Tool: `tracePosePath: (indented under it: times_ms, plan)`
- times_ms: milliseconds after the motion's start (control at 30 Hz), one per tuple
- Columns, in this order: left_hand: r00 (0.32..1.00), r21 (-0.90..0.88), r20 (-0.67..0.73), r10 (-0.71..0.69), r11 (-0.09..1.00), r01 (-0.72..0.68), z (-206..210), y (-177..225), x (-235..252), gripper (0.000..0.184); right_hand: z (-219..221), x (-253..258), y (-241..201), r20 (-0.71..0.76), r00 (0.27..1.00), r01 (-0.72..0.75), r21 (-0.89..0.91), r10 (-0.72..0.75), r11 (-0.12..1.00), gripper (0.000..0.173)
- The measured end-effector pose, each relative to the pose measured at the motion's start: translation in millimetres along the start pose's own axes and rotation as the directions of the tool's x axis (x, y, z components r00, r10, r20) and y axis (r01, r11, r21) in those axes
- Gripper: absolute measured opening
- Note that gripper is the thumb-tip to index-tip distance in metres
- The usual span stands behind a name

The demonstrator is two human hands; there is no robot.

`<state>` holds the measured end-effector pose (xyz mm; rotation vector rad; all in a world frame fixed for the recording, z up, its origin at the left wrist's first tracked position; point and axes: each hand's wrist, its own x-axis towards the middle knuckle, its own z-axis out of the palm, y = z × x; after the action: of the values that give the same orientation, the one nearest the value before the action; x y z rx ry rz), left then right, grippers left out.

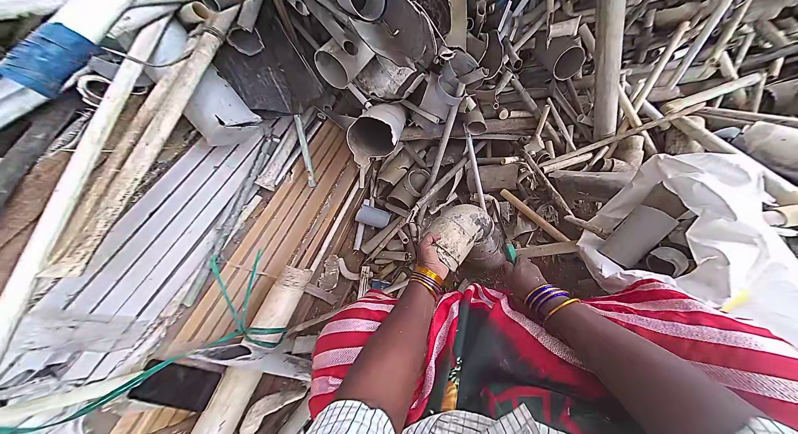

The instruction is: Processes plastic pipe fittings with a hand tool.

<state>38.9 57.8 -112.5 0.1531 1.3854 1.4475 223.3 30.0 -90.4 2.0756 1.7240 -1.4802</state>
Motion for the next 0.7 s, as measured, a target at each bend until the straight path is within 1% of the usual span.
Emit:
tracePosePath:
  times_ms: [33,67,133,167,200,233,267,333,367,433,500,567,667,700]
  plan:
    - [1.0,-0.012,-0.003,-0.012,1.0,0.012,-1.8,-0.8,2.4,0.036,-1.1,3.3,2.2,0.016,1.0,-0.019,0.017,0.019,1.0,0.052]
    - [1.0,-0.022,0.006,-0.024,0.999,0.025,-3.7,-1.7,6.1,0.04,-0.6,2.2,1.5,0.023,1.0,-0.006,0.031,0.006,1.0,0.05]
    - [0.999,-0.007,0.022,-0.035,0.999,0.035,-3.9,0.1,11.3,0.048,2.4,-9.4,-7.9,0.021,0.995,0.102,-0.012,-0.101,0.995,0.046]
    - [0.999,0.015,0.022,-0.035,0.999,0.035,-4.4,0.4,13.2,0.048,4.6,-16.7,-12.4,0.029,0.987,0.162,-0.066,-0.16,0.985,0.045]
    - [0.999,0.038,0.018,-0.039,0.999,0.038,-5.7,0.3,14.0,0.047,8.1,-21.5,-14.2,0.034,0.981,0.193,-0.101,-0.19,0.976,0.044]
    - [0.999,0.058,0.014,-0.045,0.997,0.044,-7.2,0.0,13.2,0.044,11.9,-22.4,-13.3,0.032,0.983,0.183,-0.11,-0.18,0.977,0.045]
    - [0.999,0.071,0.016,-0.051,0.996,0.05,-6.6,0.7,12.5,0.041,13.5,-18.3,-11.5,0.019,0.991,0.137,-0.111,-0.135,0.984,0.046]
    - [0.997,0.074,0.039,-0.064,0.995,0.061,-5.0,2.2,11.3,0.04,8.9,-5.0,-8.4,0.008,1.0,0.003,-0.056,-0.003,0.998,0.049]
    - [0.997,0.075,0.038,-0.072,0.995,0.069,-5.3,2.3,9.3,0.04,7.1,-1.7,-6.5,0.014,1.0,-0.026,-0.039,0.027,0.999,0.049]
    - [0.996,0.075,0.04,-0.077,0.994,0.074,-4.9,3.8,7.5,0.039,6.7,-6.3,-9.7,0.01,0.999,0.036,-0.031,-0.036,0.999,0.046]
    - [0.997,0.07,0.025,-0.067,0.995,0.065,-3.8,1.9,7.0,0.038,9.0,-11.4,-11.7,0.004,0.994,0.112,-0.079,-0.112,0.991,0.044]
    - [0.998,0.066,0.003,-0.055,0.996,0.055,-7.0,-0.3,7.0,0.04,12.9,-5.9,-9.0,0.012,0.997,0.079,-0.099,-0.078,0.992,0.045]
    - [0.996,0.033,0.026,-0.082,0.996,0.082,-10.8,-0.1,9.6,0.039,6.6,5.3,-5.0,0.057,0.997,-0.052,-0.083,0.057,0.995,0.051]
    - [0.995,0.029,0.032,-0.09,0.996,0.089,-11.9,0.4,9.9,0.04,7.0,4.0,-5.1,0.059,0.997,-0.052,-0.065,0.056,0.996,0.05]
